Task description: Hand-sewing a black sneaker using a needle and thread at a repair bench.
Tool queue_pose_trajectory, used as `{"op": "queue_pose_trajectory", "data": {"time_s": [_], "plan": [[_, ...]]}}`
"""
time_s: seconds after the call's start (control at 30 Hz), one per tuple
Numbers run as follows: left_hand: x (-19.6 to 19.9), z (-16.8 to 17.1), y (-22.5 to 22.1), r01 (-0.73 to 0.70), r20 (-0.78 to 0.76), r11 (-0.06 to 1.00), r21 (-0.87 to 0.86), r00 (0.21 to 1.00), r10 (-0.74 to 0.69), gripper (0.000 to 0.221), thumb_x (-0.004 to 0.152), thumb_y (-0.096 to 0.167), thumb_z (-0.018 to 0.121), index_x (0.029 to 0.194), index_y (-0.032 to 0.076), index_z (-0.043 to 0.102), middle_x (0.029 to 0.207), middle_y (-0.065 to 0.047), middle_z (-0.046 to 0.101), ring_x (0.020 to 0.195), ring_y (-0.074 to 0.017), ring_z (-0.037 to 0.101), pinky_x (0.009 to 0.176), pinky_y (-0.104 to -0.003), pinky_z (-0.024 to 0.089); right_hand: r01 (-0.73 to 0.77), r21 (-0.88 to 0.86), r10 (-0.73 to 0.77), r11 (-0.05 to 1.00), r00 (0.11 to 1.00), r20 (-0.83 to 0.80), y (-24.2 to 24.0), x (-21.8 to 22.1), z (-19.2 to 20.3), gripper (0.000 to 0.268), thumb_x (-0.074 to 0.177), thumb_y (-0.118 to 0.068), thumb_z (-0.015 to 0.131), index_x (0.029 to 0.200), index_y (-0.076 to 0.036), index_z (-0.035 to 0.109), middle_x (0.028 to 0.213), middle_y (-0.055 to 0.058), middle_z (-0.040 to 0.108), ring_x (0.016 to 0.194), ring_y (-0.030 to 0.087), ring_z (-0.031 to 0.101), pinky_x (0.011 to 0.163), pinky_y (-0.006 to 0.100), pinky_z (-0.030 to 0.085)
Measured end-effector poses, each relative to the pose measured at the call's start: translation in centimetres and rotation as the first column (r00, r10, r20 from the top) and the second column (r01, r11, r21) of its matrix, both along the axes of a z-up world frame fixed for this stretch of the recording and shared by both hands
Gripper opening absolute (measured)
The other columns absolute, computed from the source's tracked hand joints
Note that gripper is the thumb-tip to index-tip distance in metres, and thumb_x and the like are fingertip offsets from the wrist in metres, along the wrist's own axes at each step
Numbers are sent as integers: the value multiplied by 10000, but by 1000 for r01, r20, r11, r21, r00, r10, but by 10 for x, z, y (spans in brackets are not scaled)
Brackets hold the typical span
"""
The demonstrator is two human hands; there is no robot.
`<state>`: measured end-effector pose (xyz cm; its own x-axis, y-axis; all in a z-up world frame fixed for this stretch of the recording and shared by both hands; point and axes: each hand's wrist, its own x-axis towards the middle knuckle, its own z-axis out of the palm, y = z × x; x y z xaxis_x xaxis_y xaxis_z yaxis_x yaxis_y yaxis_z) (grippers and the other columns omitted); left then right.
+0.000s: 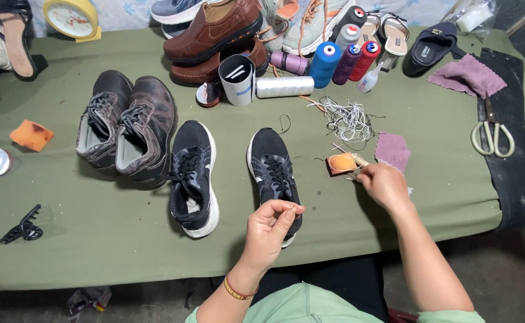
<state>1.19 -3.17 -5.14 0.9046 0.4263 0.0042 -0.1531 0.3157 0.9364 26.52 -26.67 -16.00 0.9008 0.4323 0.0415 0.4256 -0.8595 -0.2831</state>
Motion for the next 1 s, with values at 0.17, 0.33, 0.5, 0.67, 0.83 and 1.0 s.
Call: {"op": "queue_pose_trajectory", "data": {"time_s": [0.17, 0.33, 0.5, 0.67, 0.83, 1.0], "plan": [[4, 9, -2, 39, 40, 998, 42, 998, -41, 82, 1002, 137, 638, 1007, 77, 694, 1051, -108, 772, 1038, -195, 733, 957, -328, 591, -63, -124, 74, 990, 993, 90, -24, 1, -52, 294, 871, -407, 736, 1134, -277, 758, 1088, 33, 726, 1071, 344, 632, 910, 482, 501], [-3, 21, 3, -4, 223, 990, 143, 974, -29, 89, 1048, 147, 581, 1036, 69, 622, 1008, -106, 729, 1043, -268, 719, 986, -410, 596, -116, 57, 113, 992, 992, 58, -20, 1, -35, 232, 880, -391, 750, 1044, -236, 805, 1102, 53, 757, 1004, 354, 651, 863, 479, 507], [-7, 18, 5, -20, 215, 987, 162, 976, -15, 84, 1048, 135, 574, 1034, 66, 620, 1004, -115, 718, 1013, -258, 722, 956, -393, 604, -165, 183, 138, 969, 979, 150, 15, 0, -19, 567, 824, -445, 803, 1308, -196, 642, 1274, 137, 617, 1169, 369, 554, 993, 491, 416], [-11, 21, 9, -15, 207, 988, 156, 978, -18, 66, 1039, 119, 590, 1042, 68, 633, 995, -120, 719, 986, -239, 720, 907, -358, 609, -276, 84, 222, 958, 892, 394, 40, 0, -35, 340, 815, -360, 807, 1125, -271, 702, 954, -16, 649, 866, 299, 632, 693, 462, 416], [-7, 17, 14, -53, 175, 976, 209, 985, 16, 63, 1035, 127, 587, 1027, 74, 621, 968, -121, 720, 956, -238, 730, 871, -340, 596, -348, 17, 336, 937, 914, 226, 52, -8, -35, 631, 811, -587, 770, 1316, -222, 673, 1175, 68, 705, 1102, 327, 627, 895, 494, 419], [-7, 6, 12, -16, 126, 978, 208, 992, -10, 110, 1024, 167, 608, 1021, 61, 637, 950, -104, 712, 935, -213, 718, 873, -341, 612, -250, 206, 256, 946, 967, -5, 31, 20, -14, 595, 862, -446, 742, 1344, -109, 651, 1325, 154, 677, 1228, 358, 610, 1042, 471, 445]]}}
